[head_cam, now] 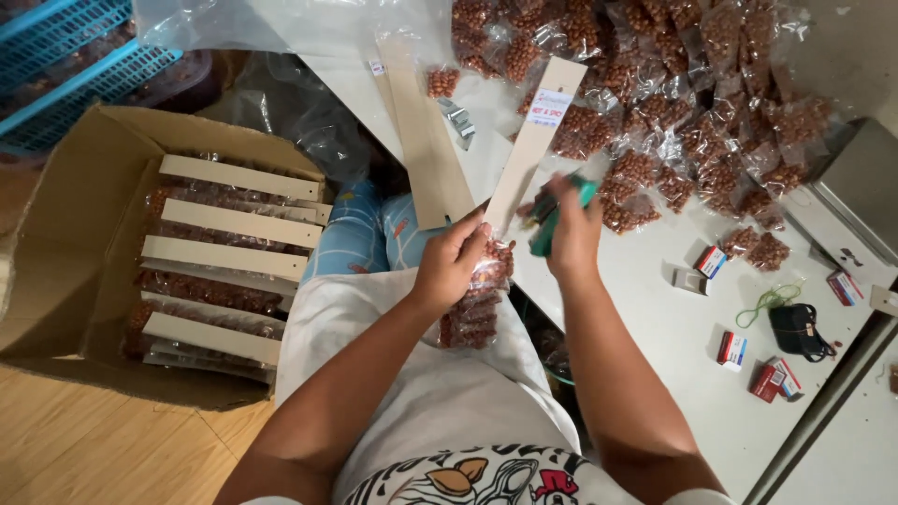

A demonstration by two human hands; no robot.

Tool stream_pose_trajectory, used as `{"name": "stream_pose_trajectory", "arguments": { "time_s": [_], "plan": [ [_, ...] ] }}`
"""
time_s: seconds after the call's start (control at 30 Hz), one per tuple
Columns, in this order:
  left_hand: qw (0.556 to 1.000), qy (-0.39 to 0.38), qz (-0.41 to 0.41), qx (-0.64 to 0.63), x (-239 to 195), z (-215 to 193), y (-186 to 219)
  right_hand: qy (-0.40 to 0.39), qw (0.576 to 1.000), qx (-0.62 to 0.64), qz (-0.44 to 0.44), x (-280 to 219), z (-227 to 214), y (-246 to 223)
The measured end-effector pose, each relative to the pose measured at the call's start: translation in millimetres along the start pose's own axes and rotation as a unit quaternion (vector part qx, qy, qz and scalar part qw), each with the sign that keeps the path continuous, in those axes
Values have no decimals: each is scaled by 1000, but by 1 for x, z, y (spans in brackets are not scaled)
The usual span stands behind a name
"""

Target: The person repeatedly picks up small plastic bags of brown snacks, places them against a wooden board, and uses a handheld green stapler to attach a paper label to each bag. The labeled bags are then placed into a cardboard box.

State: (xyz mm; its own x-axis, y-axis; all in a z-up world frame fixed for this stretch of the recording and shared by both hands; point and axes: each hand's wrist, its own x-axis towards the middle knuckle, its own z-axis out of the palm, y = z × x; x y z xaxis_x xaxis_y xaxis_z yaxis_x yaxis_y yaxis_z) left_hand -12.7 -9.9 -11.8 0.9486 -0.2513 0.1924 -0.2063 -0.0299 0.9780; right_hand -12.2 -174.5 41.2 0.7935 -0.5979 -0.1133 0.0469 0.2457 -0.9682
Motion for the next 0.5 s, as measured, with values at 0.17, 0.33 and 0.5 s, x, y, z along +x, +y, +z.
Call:
{"name": "stream_pose_trajectory", "arguments": {
  "time_s": [0.17,0.33,0.5],
  "plan": [
    [1000,10,21,8,-3,4,-12,91,990,65,84,-14,51,-43],
    [999,-3,43,34,-11,1,18,107,979,117,129,-8,66,-29],
    [979,58,159,115,-14,18,-29,86,958,222,159,25,43,12]
  ]
}}
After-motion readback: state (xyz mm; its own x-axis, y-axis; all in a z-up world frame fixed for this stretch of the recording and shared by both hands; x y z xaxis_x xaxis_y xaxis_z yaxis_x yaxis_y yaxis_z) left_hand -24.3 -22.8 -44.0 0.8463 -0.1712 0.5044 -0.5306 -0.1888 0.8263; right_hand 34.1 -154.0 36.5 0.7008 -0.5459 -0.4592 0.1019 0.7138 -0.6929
